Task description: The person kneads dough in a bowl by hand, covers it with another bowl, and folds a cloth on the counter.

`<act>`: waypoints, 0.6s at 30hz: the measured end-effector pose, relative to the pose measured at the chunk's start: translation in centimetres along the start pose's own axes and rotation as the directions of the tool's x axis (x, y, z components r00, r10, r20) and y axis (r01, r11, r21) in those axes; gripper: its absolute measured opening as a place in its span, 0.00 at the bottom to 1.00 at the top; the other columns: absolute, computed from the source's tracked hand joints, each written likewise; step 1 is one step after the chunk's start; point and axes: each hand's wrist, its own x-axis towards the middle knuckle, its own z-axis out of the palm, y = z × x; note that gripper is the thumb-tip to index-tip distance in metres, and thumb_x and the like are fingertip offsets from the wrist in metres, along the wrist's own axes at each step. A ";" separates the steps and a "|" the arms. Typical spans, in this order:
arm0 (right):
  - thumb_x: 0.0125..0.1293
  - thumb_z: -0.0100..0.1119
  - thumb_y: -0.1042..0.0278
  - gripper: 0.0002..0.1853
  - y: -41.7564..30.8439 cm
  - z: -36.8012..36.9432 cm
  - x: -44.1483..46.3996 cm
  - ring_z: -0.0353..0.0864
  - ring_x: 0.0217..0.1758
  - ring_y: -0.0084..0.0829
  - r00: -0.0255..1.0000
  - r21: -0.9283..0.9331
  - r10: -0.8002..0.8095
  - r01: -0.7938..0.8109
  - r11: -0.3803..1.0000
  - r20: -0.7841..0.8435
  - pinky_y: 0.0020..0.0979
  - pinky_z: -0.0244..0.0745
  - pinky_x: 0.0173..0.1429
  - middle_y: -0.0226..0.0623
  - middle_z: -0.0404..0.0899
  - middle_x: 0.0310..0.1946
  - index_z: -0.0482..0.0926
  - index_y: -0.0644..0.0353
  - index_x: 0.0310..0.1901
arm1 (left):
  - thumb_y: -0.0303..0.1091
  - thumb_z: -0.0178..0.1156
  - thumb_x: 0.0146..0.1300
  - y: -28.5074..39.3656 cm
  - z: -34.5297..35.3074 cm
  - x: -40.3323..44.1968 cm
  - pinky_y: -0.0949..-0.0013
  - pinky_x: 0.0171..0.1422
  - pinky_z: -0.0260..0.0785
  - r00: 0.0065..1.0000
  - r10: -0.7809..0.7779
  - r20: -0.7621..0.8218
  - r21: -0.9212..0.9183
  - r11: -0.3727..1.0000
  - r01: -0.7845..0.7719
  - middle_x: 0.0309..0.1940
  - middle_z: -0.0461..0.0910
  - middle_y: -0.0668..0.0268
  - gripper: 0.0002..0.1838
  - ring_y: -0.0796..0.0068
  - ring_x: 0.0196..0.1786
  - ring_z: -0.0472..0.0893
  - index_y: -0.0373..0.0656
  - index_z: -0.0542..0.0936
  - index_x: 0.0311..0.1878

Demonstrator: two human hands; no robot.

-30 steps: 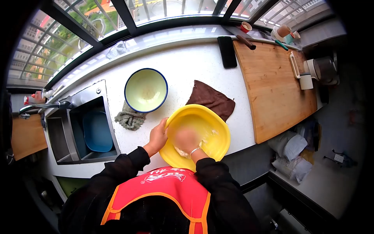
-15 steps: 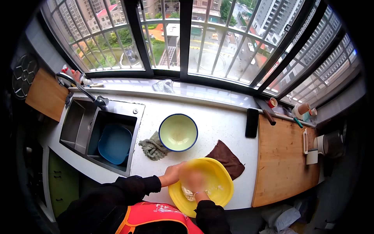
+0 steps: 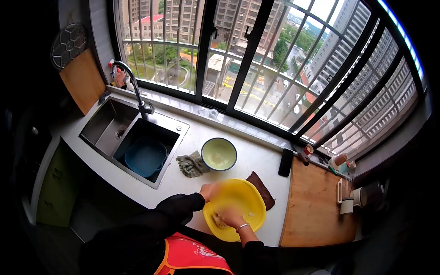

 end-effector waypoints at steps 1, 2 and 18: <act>0.56 0.61 0.60 0.20 -0.7 0.4 -1.3 0.76 0.48 0.41 0.995 0.053 0.095 -0.093 0.994 -0.023 0.35 0.70 0.51 0.45 0.77 0.44 0.75 0.56 0.50 | 0.47 0.48 0.62 0.0 0.2 -0.1 0.53 0.41 0.68 1.000 0.011 -0.029 0.015 1.000 -0.010 0.37 0.80 0.57 0.18 0.52 0.41 0.78 0.51 0.67 0.52; 0.54 0.62 0.59 0.22 -1.5 0.7 -2.5 0.75 0.48 0.43 0.981 0.106 0.188 -0.183 0.977 -0.042 0.37 0.69 0.51 0.46 0.77 0.45 0.75 0.55 0.51 | 0.47 0.48 0.62 0.0 0.5 -0.1 0.53 0.41 0.68 0.999 0.005 -0.045 0.005 1.000 -0.004 0.37 0.80 0.57 0.18 0.52 0.41 0.78 0.51 0.67 0.52; 0.48 0.59 0.71 0.12 -3.6 3.1 -1.7 0.73 0.44 0.48 0.899 -0.136 0.360 -0.401 0.906 -0.248 0.45 0.73 0.44 0.46 0.72 0.38 0.73 0.58 0.37 | 0.41 0.48 0.65 -0.2 -0.1 -0.5 0.50 0.40 0.67 1.000 0.011 0.025 -0.172 0.985 -0.006 0.35 0.78 0.52 0.14 0.48 0.39 0.78 0.47 0.65 0.49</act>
